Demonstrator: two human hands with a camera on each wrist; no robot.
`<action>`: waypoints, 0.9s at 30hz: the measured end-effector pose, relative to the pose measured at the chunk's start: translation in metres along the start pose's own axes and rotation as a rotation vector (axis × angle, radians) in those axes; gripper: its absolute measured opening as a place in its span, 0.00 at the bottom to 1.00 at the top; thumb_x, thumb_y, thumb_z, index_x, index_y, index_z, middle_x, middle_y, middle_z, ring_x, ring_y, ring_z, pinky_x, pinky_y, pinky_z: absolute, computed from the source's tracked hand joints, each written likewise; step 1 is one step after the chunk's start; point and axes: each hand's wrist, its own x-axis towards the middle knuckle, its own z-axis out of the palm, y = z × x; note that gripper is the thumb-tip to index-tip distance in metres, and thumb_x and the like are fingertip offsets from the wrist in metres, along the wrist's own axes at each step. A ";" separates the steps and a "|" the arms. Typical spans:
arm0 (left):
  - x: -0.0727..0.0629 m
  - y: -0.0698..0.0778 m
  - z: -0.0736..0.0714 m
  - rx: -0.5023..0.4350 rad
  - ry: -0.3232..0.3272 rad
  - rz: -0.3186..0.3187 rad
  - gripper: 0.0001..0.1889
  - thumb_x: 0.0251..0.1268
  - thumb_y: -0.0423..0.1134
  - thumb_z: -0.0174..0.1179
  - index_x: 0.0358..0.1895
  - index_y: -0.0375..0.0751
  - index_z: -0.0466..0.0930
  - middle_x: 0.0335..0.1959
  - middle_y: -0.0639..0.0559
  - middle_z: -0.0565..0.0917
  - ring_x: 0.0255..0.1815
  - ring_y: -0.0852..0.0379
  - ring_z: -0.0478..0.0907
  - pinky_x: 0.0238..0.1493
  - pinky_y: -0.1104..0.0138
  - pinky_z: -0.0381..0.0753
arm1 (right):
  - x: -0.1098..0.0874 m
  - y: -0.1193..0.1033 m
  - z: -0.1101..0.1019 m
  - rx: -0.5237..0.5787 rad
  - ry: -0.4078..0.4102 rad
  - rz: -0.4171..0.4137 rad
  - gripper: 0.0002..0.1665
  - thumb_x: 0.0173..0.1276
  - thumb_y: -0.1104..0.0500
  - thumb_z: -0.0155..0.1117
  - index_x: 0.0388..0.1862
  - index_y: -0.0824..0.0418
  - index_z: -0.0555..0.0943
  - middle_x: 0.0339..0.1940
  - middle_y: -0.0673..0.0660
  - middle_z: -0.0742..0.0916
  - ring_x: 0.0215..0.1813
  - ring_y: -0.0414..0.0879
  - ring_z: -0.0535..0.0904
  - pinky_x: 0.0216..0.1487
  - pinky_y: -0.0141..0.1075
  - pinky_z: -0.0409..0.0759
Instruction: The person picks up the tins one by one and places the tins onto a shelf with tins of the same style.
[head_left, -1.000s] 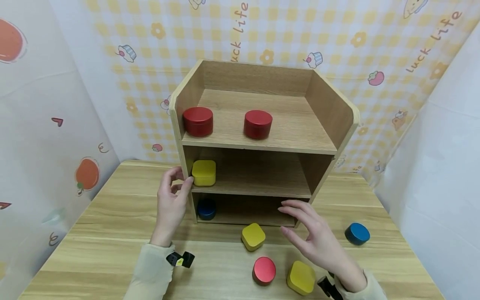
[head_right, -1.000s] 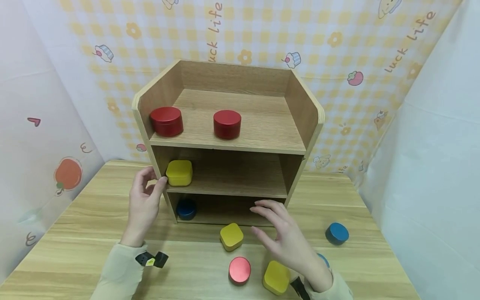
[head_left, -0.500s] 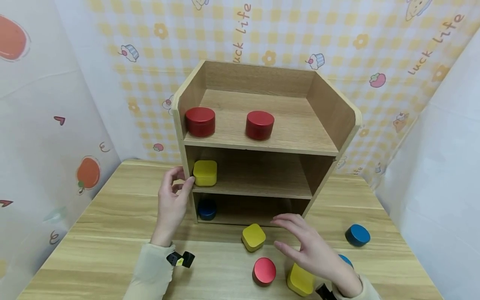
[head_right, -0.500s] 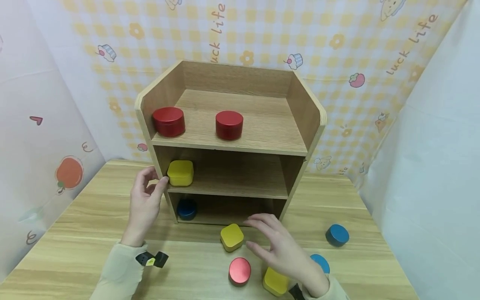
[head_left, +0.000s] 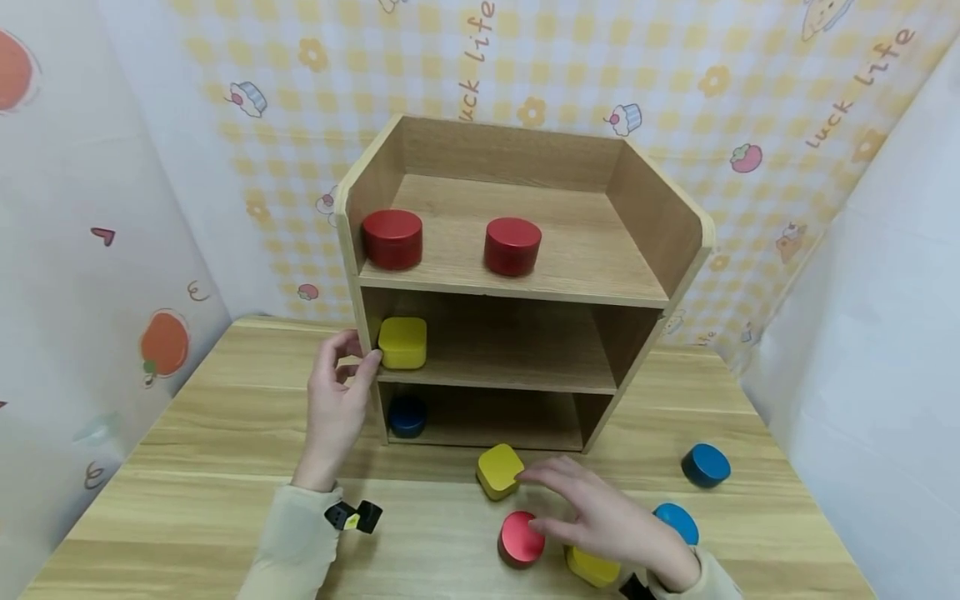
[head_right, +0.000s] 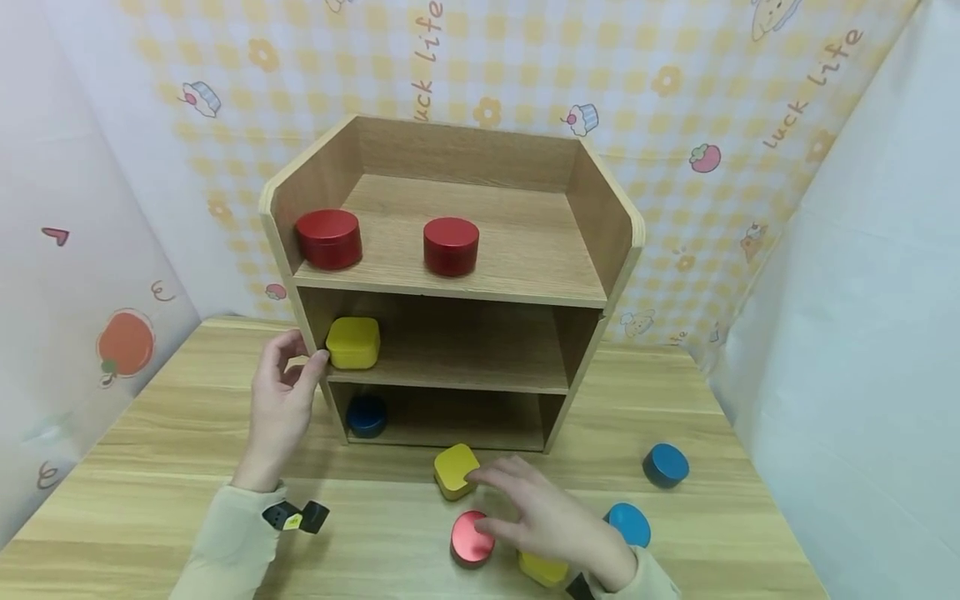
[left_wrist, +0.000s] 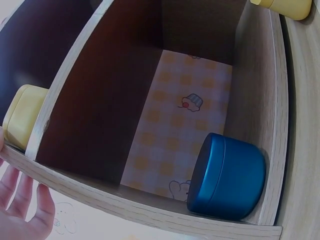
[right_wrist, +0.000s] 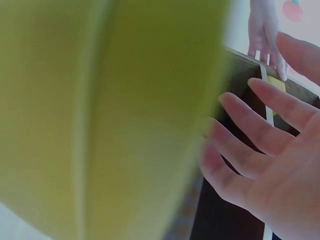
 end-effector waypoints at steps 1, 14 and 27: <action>0.000 0.000 0.000 0.000 -0.001 -0.001 0.17 0.67 0.23 0.57 0.56 0.22 0.69 0.43 0.46 0.73 0.45 0.60 0.70 0.44 0.70 0.72 | 0.000 0.000 0.001 0.000 -0.018 -0.001 0.28 0.71 0.43 0.60 0.65 0.52 0.75 0.61 0.43 0.78 0.63 0.43 0.72 0.59 0.45 0.74; 0.001 0.002 0.000 -0.003 0.003 -0.012 0.16 0.67 0.23 0.58 0.56 0.21 0.69 0.42 0.47 0.73 0.46 0.59 0.70 0.44 0.70 0.71 | 0.000 -0.001 0.009 -0.056 -0.156 0.000 0.35 0.65 0.47 0.69 0.69 0.55 0.71 0.64 0.47 0.77 0.65 0.50 0.70 0.63 0.49 0.71; 0.001 0.002 0.000 0.000 -0.001 -0.022 0.17 0.68 0.24 0.57 0.56 0.22 0.69 0.43 0.47 0.73 0.46 0.59 0.69 0.45 0.67 0.71 | 0.002 -0.004 0.020 -0.126 -0.238 0.083 0.40 0.59 0.44 0.74 0.68 0.53 0.72 0.59 0.46 0.79 0.61 0.47 0.72 0.61 0.49 0.70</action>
